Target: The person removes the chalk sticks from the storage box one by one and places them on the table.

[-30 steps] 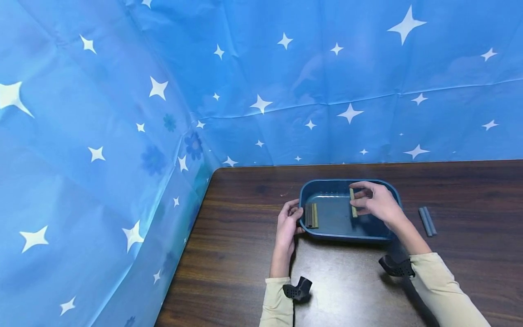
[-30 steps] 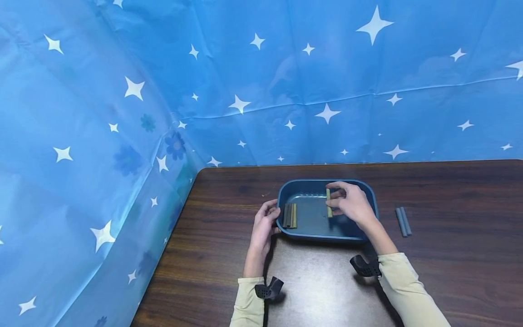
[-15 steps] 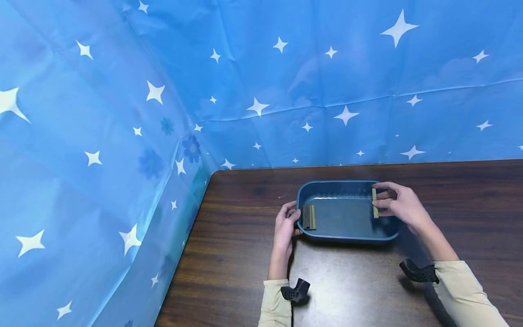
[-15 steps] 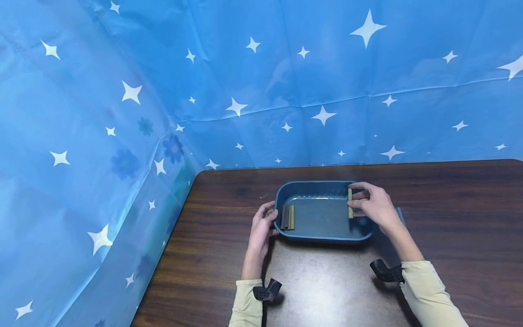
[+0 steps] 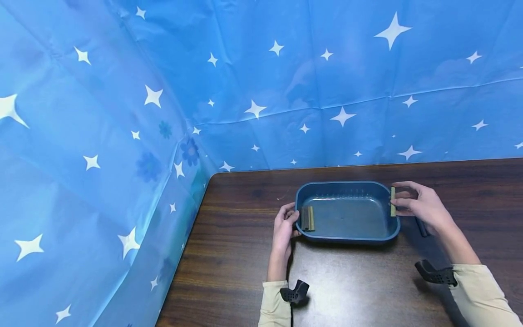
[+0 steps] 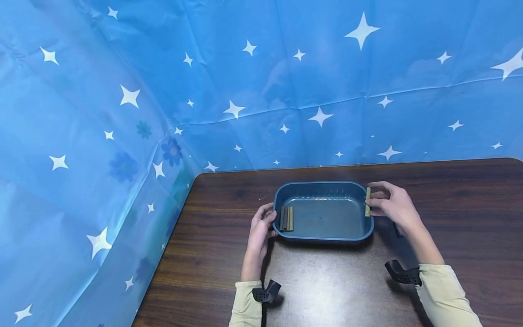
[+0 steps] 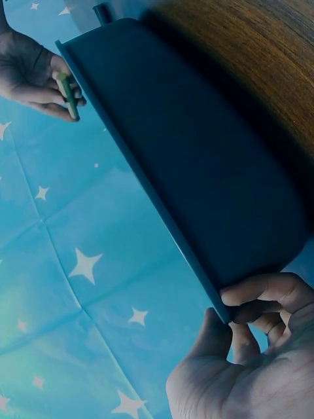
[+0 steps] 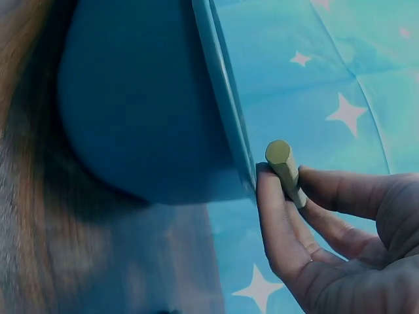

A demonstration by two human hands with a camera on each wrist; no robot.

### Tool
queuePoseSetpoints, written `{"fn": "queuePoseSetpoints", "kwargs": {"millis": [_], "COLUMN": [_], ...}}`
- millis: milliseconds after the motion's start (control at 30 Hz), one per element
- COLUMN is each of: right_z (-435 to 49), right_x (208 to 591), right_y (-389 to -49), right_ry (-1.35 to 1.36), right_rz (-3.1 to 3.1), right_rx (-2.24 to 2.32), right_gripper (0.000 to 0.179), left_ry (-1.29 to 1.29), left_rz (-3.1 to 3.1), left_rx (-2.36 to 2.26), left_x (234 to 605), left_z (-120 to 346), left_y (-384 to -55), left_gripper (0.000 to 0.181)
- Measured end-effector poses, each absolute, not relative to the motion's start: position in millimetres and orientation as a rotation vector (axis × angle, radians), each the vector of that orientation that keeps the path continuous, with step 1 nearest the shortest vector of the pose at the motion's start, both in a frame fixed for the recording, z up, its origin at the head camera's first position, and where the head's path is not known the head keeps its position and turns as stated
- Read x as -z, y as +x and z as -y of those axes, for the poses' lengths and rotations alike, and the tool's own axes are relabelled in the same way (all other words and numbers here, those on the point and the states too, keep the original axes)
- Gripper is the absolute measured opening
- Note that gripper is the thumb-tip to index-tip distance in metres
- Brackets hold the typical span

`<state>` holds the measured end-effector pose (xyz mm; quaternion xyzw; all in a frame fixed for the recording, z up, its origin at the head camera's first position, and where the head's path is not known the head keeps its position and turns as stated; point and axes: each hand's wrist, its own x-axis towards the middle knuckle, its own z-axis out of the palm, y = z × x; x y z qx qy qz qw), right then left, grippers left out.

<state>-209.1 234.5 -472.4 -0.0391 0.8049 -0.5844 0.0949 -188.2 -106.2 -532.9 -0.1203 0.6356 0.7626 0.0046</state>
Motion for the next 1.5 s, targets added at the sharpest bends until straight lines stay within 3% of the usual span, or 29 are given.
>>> {"fn": "queuePoseSetpoints", "kwargs": {"millis": [1500], "right_z": [-324], "right_x": [524], "right_y": [-183], "right_ry": [0.208], "right_rz": [-2.673], "right_rx": [1.477], "right_gripper": [0.051], "left_ry": [-0.353], "left_rz": [-2.013], "left_rx": [-2.399], "left_x": [534], "left_z": [105], "left_y": [-187], "left_gripper": [0.039]}}
